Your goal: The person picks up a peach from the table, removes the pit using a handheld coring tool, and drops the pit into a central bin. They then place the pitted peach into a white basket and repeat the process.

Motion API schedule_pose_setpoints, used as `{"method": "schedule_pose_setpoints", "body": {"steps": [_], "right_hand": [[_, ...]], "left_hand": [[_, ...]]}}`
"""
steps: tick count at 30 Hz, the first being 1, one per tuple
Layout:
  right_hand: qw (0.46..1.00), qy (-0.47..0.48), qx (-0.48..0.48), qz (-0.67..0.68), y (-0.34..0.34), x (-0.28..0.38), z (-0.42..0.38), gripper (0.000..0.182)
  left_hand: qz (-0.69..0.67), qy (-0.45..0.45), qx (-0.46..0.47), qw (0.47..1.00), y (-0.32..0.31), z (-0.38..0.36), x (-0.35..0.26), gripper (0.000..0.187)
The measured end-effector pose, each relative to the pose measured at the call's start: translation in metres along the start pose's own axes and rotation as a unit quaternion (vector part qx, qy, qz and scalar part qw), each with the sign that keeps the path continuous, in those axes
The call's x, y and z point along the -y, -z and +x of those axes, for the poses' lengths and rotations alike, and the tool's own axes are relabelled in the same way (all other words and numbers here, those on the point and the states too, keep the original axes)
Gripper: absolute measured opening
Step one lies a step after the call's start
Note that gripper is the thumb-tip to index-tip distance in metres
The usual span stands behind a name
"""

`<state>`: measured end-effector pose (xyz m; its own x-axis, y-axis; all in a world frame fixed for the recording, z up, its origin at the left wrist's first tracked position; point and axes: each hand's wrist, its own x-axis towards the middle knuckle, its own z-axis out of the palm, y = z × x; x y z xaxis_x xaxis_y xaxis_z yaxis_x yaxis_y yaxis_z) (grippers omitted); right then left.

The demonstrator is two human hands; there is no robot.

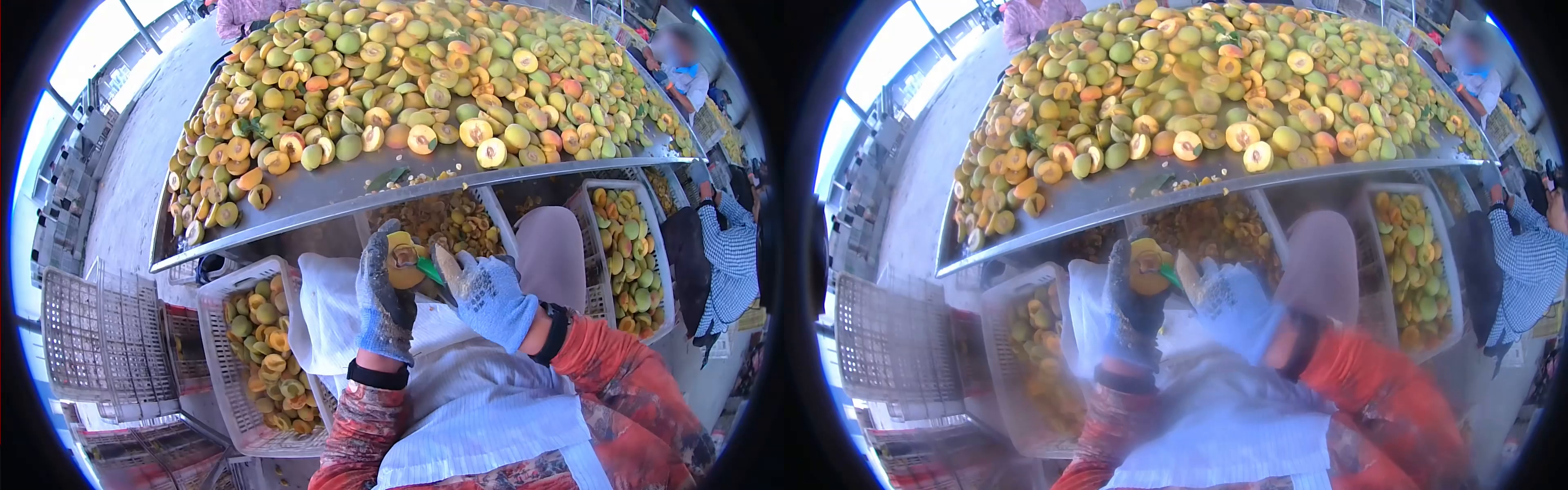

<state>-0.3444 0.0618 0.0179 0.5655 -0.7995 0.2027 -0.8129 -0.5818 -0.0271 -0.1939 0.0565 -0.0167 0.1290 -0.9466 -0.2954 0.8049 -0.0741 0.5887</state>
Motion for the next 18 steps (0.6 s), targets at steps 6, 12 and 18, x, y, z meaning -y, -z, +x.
{"method": "schedule_pose_setpoints", "body": {"steps": [6,12,18], "right_hand": [[0.910,-0.013,0.081,0.405,0.002,-0.005,0.009,0.039],[0.581,-0.196,0.288,0.735,0.039,0.006,0.020,0.027],[0.613,-0.155,0.323,0.704,0.032,-0.001,0.029,0.036]], "left_hand": [[0.246,-0.235,-0.045,0.939,-0.009,-0.007,0.005,0.031],[0.324,-0.322,-0.013,0.889,-0.009,-0.007,-0.003,0.032],[0.319,-0.238,-0.018,0.917,-0.011,-0.012,-0.013,0.031]]}}
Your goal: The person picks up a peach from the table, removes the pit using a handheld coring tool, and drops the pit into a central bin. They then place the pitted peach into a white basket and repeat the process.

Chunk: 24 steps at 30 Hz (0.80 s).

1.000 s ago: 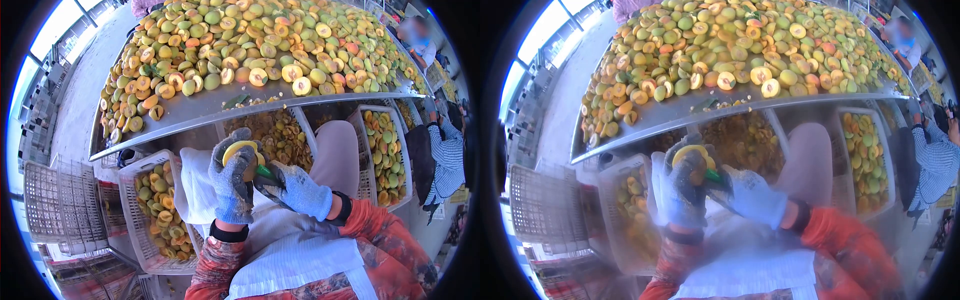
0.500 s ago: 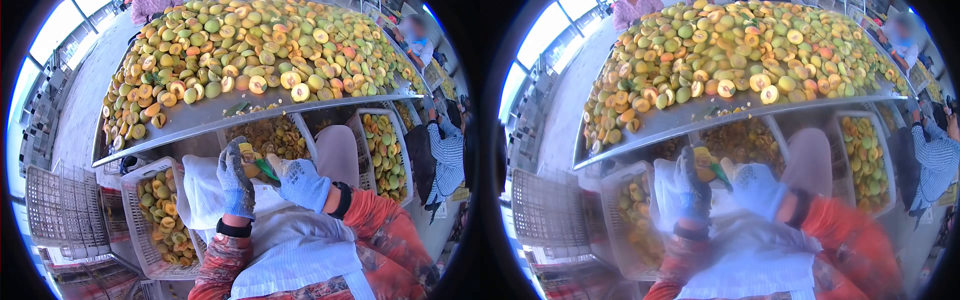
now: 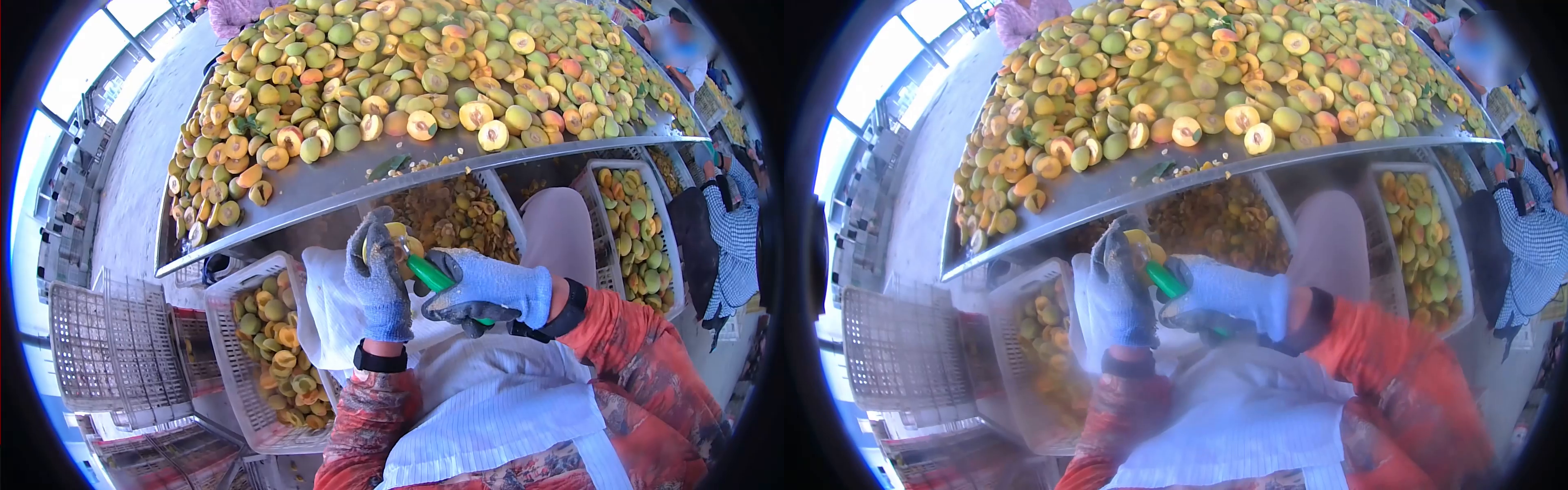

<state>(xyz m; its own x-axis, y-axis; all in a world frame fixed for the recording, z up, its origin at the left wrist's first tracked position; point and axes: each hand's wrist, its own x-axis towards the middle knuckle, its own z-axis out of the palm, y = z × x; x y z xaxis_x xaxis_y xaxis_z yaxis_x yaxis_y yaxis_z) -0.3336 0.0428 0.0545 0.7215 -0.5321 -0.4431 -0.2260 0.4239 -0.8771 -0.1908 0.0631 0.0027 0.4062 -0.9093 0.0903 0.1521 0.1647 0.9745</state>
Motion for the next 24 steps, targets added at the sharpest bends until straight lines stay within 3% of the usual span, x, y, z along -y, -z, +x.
{"method": "schedule_pose_setpoints", "body": {"steps": [1,2,5,7,9,11,13,15,16,18,19,21,22,24], "right_hand": [[0.995,0.056,-0.059,-0.065,-0.005,0.002,0.000,0.022],[0.995,0.057,-0.061,-0.063,-0.006,0.007,-0.002,0.022],[0.996,-0.015,-0.053,-0.075,-0.001,0.011,-0.002,0.018],[0.998,-0.011,0.033,0.048,0.009,-0.005,0.004,0.033],[0.994,-0.019,0.046,0.098,0.012,-0.010,0.003,0.031],[0.987,-0.025,0.059,0.148,0.013,-0.011,0.003,0.030],[1.000,-0.004,0.013,0.000,0.013,-0.011,0.004,0.028],[0.999,-0.006,0.023,0.035,0.017,-0.018,0.006,0.029],[0.997,-0.010,0.035,0.064,0.019,-0.021,0.006,0.030],[0.992,-0.005,0.047,0.113,0.018,-0.024,0.003,0.032],[0.985,0.003,0.059,0.162,0.018,-0.026,0.002,0.035],[0.982,0.004,0.060,0.180,0.019,-0.028,0.001,0.036],[0.979,0.005,0.060,0.195,0.020,-0.030,0.001,0.038],[0.960,0.020,0.093,0.262,0.027,-0.035,-0.002,0.038]], "left_hand": [[0.000,0.001,0.002,1.000,0.000,0.001,0.001,0.031],[0.019,0.041,-0.002,0.999,0.000,0.001,0.001,0.031],[0.000,0.084,-0.012,0.996,-0.001,0.004,0.006,0.031],[-0.040,0.089,-0.021,0.995,-0.002,0.003,0.010,0.031],[0.057,-0.015,0.004,0.998,-0.001,0.003,0.010,0.030],[0.052,-0.003,0.015,0.999,0.003,0.008,0.018,0.030],[0.049,0.011,0.028,0.998,-0.002,0.009,0.012,0.030],[0.059,0.134,0.047,0.988,-0.008,0.008,0.000,0.032],[0.060,0.137,0.048,0.988,-0.009,0.008,0.005,0.032],[0.152,-0.018,0.019,0.988,-0.007,0.010,0.017,0.032],[0.154,-0.016,0.018,0.988,-0.008,0.011,0.020,0.032],[0.191,-0.154,0.028,0.969,-0.012,0.016,0.021,0.031],[0.193,-0.154,0.030,0.969,-0.012,0.017,0.020,0.031],[0.041,0.030,0.094,0.994,-0.012,0.021,0.019,0.038]]}}
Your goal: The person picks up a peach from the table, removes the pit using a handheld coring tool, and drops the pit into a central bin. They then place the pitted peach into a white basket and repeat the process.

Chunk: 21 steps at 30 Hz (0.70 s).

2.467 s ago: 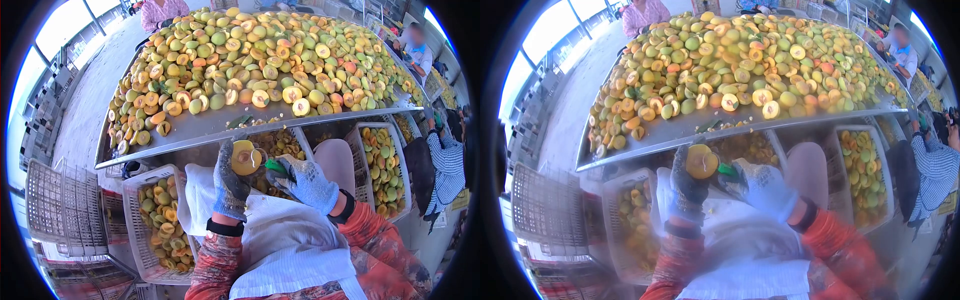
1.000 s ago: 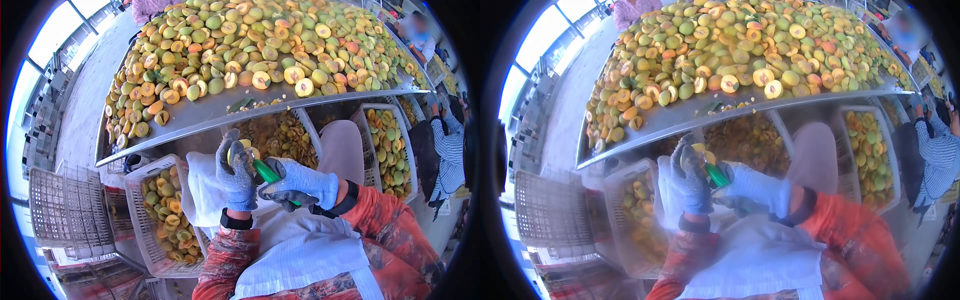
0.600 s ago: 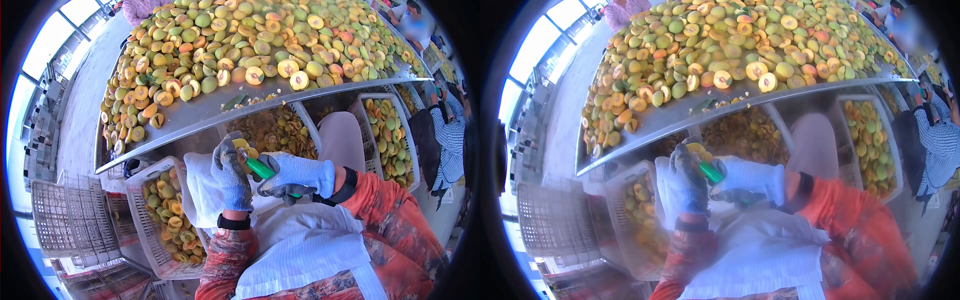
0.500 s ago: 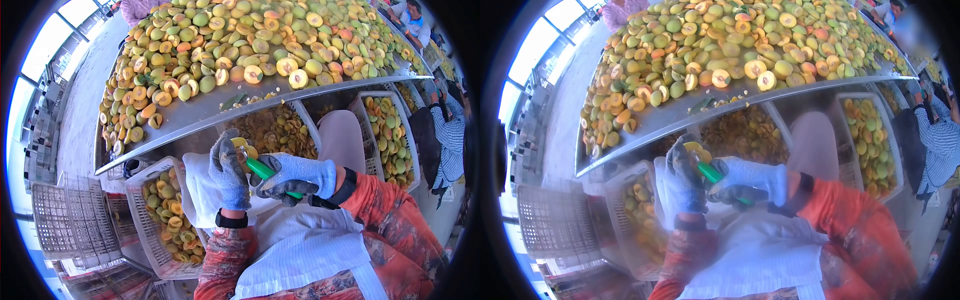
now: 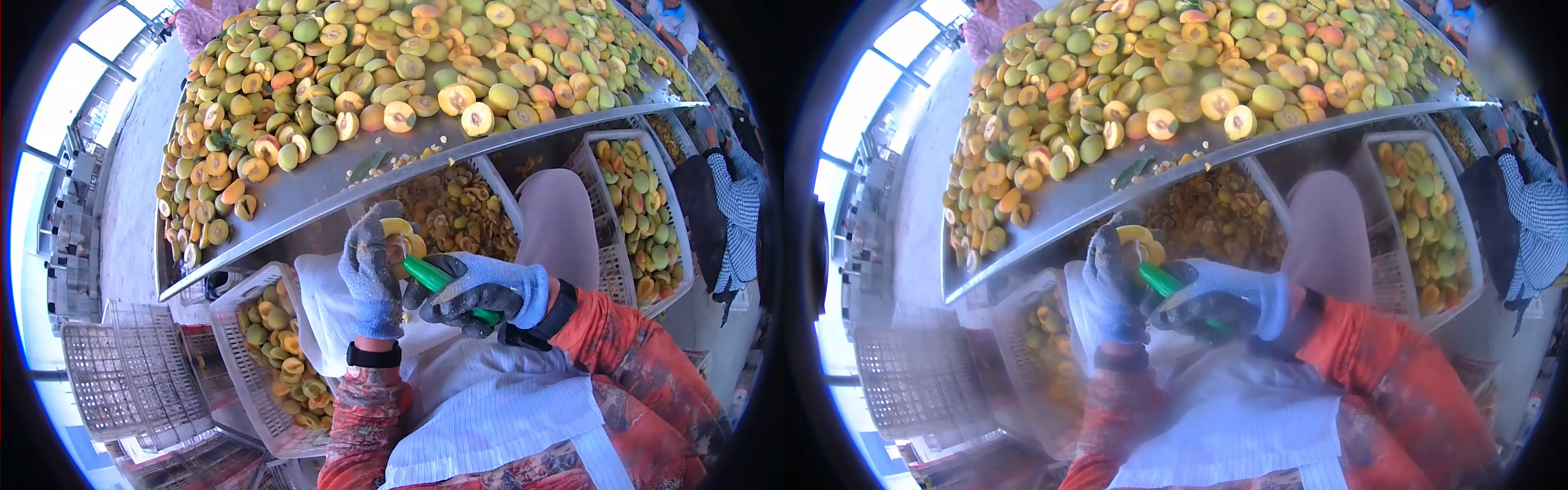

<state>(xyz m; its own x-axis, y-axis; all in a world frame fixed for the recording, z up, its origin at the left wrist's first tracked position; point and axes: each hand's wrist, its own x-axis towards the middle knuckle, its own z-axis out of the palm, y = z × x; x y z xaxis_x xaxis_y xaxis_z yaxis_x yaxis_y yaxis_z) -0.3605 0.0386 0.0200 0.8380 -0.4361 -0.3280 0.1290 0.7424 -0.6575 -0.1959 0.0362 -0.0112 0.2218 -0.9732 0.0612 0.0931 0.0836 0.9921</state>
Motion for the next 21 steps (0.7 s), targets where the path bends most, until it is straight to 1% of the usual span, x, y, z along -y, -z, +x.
{"method": "schedule_pose_setpoints", "body": {"steps": [1,2,3,4,5,6,7,8,10,11,13,15,16,17,18,19,20,21], "right_hand": [[0.997,0.008,0.035,0.065,0.004,-0.001,-0.002,0.038],[0.997,0.009,0.035,0.064,0.006,-0.001,-0.003,0.038],[0.997,0.040,0.026,0.066,0.007,-0.002,-0.004,0.038],[0.995,0.072,0.016,0.068,0.007,-0.003,-0.004,0.039],[0.995,0.073,0.017,0.066,0.009,-0.002,-0.003,0.039],[0.995,0.077,-0.011,0.057,0.010,-0.001,-0.003,0.038],[0.995,0.080,-0.039,0.050,0.011,-0.001,-0.003,0.037],[0.995,0.081,-0.038,0.050,0.012,-0.002,-0.004,0.037],[0.987,0.099,-0.015,0.127,0.015,-0.001,-0.006,0.033],[0.987,0.098,-0.013,0.126,0.016,0.000,-0.007,0.033],[0.987,0.080,-0.037,0.136,0.017,0.004,-0.008,0.031],[0.985,0.074,-0.038,0.148,0.021,0.001,-0.009,0.030],[0.984,0.068,-0.041,0.158,0.022,0.001,-0.008,0.030],[0.985,0.067,-0.034,0.155,0.020,0.001,-0.007,0.030],[0.974,0.070,-0.056,0.207,0.017,0.001,-0.006,0.030],[0.960,0.073,-0.079,0.259,0.014,0.003,-0.006,0.030],[0.961,0.072,-0.075,0.256,0.015,0.006,-0.008,0.030],[0.970,0.097,0.009,0.224,0.017,0.008,-0.011,0.031]], "left_hand": [[0.000,0.001,0.002,1.000,-0.001,0.001,0.000,0.038],[-0.028,0.031,0.014,0.999,-0.002,0.002,0.001,0.038],[-0.054,0.061,0.026,0.996,-0.002,0.004,0.000,0.039],[-0.053,0.061,0.027,0.996,-0.004,0.006,0.002,0.039],[-0.085,0.067,0.027,0.994,-0.009,0.008,0.005,0.039],[-0.119,0.074,0.026,0.990,-0.016,0.010,0.005,0.039],[-0.119,0.074,0.026,0.990,-0.021,0.011,0.003,0.039],[-0.113,0.067,0.023,0.991,-0.025,0.012,-0.001,0.039],[-0.107,0.057,0.015,0.993,-0.032,0.015,-0.003,0.039],[-0.122,0.062,0.015,0.991,-0.035,0.017,-0.002,0.039],[-0.134,0.066,0.013,0.989,-0.040,0.019,-0.001,0.039],[-0.157,0.091,-0.025,0.983,-0.045,0.021,-0.001,0.039],[-0.154,0.088,-0.029,0.984,-0.048,0.022,-0.003,0.039],[-0.166,0.105,-0.046,0.979,-0.050,0.023,-0.005,0.042],[-0.178,0.120,-0.064,0.975,-0.052,0.026,-0.007,0.046],[-0.159,0.099,-0.022,0.982,-0.049,0.036,0.007,0.047],[-0.132,0.054,-0.079,0.987,-0.054,0.030,0.021,0.044],[-0.280,0.143,-0.081,0.946,-0.051,0.031,0.020,0.038]]}}
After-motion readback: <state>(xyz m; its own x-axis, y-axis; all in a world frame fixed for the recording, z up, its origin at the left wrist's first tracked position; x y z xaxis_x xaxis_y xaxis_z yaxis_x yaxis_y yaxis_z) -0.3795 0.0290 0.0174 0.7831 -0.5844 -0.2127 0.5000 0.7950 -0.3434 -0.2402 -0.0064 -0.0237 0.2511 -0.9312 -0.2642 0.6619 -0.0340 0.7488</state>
